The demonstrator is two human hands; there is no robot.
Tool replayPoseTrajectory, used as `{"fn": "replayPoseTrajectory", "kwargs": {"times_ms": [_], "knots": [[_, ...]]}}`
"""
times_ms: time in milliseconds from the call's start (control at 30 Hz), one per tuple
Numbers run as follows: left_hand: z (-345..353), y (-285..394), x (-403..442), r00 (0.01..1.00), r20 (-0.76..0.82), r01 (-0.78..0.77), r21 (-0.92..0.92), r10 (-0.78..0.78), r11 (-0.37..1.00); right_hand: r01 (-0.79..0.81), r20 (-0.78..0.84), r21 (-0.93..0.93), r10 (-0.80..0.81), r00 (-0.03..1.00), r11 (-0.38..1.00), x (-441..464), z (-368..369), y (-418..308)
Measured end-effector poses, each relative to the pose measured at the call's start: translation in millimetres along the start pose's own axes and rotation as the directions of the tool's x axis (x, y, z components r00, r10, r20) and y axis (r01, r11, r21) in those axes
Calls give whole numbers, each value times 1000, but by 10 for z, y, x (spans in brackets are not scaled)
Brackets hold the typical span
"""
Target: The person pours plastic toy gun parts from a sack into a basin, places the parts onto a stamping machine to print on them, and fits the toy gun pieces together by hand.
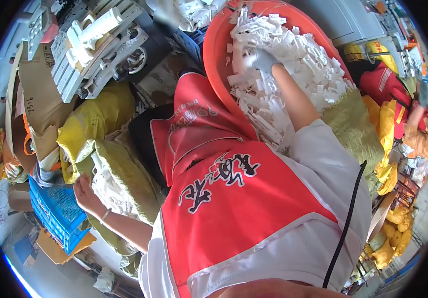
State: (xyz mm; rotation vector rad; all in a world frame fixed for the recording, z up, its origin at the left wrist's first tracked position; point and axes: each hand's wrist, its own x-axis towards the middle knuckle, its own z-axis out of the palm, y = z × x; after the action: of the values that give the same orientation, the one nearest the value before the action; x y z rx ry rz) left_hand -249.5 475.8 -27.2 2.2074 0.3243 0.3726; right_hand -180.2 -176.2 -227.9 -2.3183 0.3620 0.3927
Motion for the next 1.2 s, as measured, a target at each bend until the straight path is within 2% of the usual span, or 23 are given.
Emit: {"fn": "replayPoseTrajectory", "kwargs": {"times_ms": [33, 100, 133, 167, 200, 233, 267, 300, 367, 400, 467, 500, 533, 600, 667, 700, 767, 833, 867, 933, 1033, 1133, 1200], "knots": [[116, 26, 60, 999, -13, 33, -74, -34, 997, 10, 10, -122, -9, 1000, 993, 138, 196, 508], [319, 291, 202, 1000, 12, 4, 74, -5, 997, 152, 46, -317, -145, 988, 936, 204, 327, 673], [393, 467, 238, 998, 27, -51, 117, 48, 992, 118, 34, -324, -114, 993, 939, 8, 203, 316], [445, 631, 295, 994, 23, -111, 162, 108, 981, 204, 63, -314, -194, 979, 927, -2, 194, 241], [503, 675, 386, 988, -3, -156, 68, 156, 985, 384, 7, -229, -393, 920, 895, 222, 369, 594], [531, 804, 453, 977, -16, -209, 104, 211, 972, 213, 52, -239, -207, 977, 947, 19, 171, 74], [568, 930, 512, 956, -11, -293, 22, 293, 956, 25, 90, -263, -1, 996, 964, -298, -98, -478], [607, 993, 601, 937, -28, -347, 63, 349, 936, 60, 95, -273, -35, 995, 960, -280, -128, -563], [679, 1350, 680, 914, 30, -405, 75, 404, 911, 160, -124, -191, -185, 975, 969, -267, -225, -605], [760, 1441, 736, 915, 17, -403, 73, 402, 912, 169, -125, -198, -196, 973, 966, -264, -287, -676], [919, 1572, 900, 878, 30, -476, -42, 478, 878, 258, -318, -43, -258, 912, 965, -293, -399, -855], [1001, 1617, 979, 878, 23, -477, -45, 478, 878, 262, -320, -48, -264, 910, 964, -307, -424, -924], [1082, 1658, 1062, 863, 82, -494, -66, 498, 867, 291, -344, 181, -217, 913, 939, -324, -435, -992], [1243, 1755, 1205, 843, 135, -512, -93, 520, 854, 320, -356, 593, -116, 927, 739, -406, -457, -1186], [1385, 1848, 1323, 738, 136, -666, -17, 661, 746, 327, -351, 645, -112, 930, 691, -555, -525, -1385], [1428, 1880, 1397, 736, 133, -667, -21, 664, 744, 333, -334, 685, -128, 934, 648, -592, -546, -1428], [1480, 1945, 1492, 764, 291, -601, -4, 576, 799, 338, -321, 720, -141, 937, 606, -628, -579, -1502], [1472, 1990, 1506, 752, 278, -609, -55, 597, 792, 314, -287, 858, -127, 949, 406, -625, -611, -1585], [1453, 2011, 1500, 745, 263, -612, -98, 613, 785, 316, -291, 856, -124, 949, 408, -610, -629, -1662], [1419, 2000, 1481, 742, 286, -603, -109, 606, 790, 348, -286, 912, -269, 919, 218, -548, -677, -1899], [1324, 1841, 1456, 785, 165, -586, -114, 597, 802, 414, -270, 871, -444, 854, 266, -478, -718, -2461], [1082, 1551, 1309, 860, 102, -474, -201, 499, 857, 496, -321, 801, -457, 829, 337, -347, -629, -3068], [891, 1353, 1144, 923, 89, -334, -293, 374, 896, 502, -78, 709, -652, 754, 495, -115, -603, -3305]]}}
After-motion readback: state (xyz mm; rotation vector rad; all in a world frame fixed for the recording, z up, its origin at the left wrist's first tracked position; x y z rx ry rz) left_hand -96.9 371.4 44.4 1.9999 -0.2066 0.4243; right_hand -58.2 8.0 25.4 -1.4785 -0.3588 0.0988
